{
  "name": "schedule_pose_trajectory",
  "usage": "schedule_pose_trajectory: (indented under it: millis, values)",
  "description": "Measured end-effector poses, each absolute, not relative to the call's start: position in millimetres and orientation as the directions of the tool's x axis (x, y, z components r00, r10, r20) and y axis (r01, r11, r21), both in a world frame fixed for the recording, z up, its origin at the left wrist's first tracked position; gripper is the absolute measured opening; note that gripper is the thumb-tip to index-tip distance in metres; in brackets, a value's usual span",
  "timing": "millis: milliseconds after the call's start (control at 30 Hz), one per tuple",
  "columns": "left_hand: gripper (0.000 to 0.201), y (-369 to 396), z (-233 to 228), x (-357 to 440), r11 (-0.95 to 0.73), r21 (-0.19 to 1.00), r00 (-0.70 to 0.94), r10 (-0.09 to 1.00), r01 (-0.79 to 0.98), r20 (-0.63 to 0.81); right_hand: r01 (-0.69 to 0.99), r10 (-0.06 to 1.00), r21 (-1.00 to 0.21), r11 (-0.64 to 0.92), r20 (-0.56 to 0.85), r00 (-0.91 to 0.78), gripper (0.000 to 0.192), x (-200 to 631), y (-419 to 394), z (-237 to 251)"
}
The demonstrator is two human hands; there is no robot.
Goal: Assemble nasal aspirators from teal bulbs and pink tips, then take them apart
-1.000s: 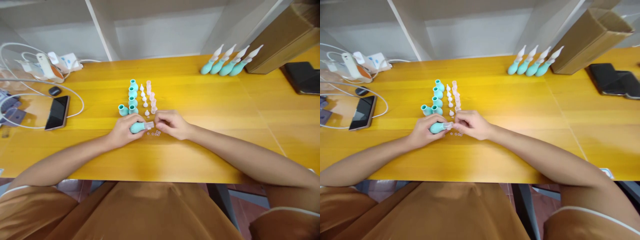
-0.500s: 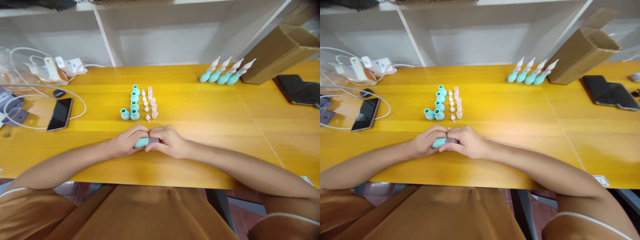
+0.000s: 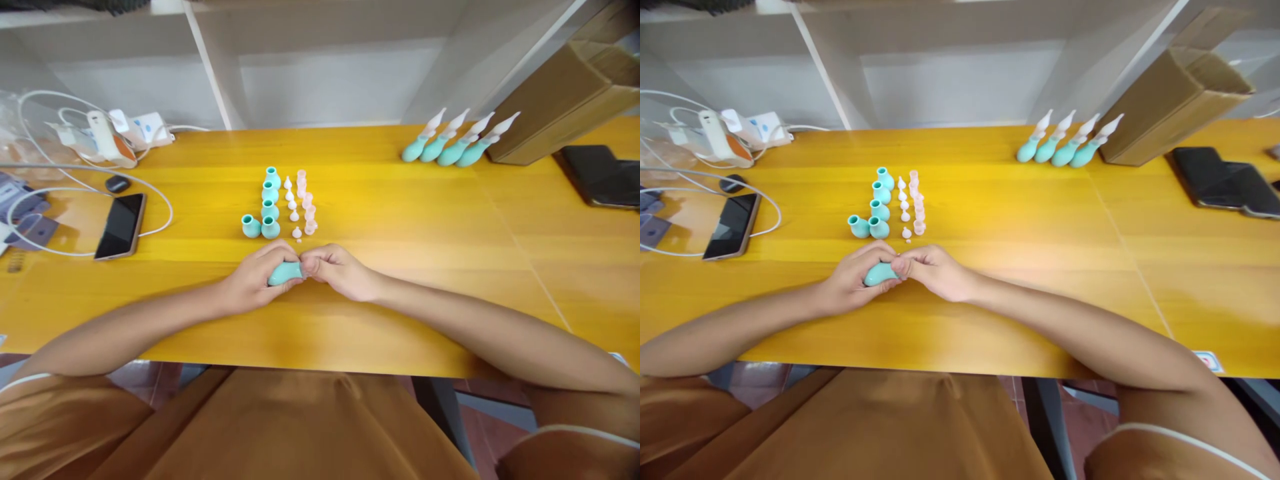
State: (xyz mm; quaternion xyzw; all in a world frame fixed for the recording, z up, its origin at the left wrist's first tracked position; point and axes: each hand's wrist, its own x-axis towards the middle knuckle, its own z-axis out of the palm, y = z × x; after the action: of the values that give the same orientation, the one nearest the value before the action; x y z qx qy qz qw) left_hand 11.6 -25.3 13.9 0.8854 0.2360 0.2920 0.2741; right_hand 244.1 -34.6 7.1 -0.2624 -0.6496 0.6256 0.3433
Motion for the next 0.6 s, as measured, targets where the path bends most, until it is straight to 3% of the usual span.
schedule_pose_trajectory:
  millis: [133, 333, 600]
  values:
    - [0.012, -26, 17, 16, -0.663, 0.687, 0.674, 0.655, 0.297, 0.341, -0.089, 0.774, -0.993, 0.079, 0.117, -0.622, 0.068, 246, -32, 7]
    - [0.013, -28, 21, 17, -0.654, 0.703, 0.669, 0.658, 0.280, 0.345, -0.023, 0.748, -0.977, 0.211, 0.177, -0.639, 0.059, 249, -33, 12]
    - [0.012, -30, 28, 14, -0.716, 0.657, 0.724, 0.581, 0.236, 0.373, -0.161, 0.737, -0.985, 0.061, 0.153, -0.659, 0.061, 249, -36, 10]
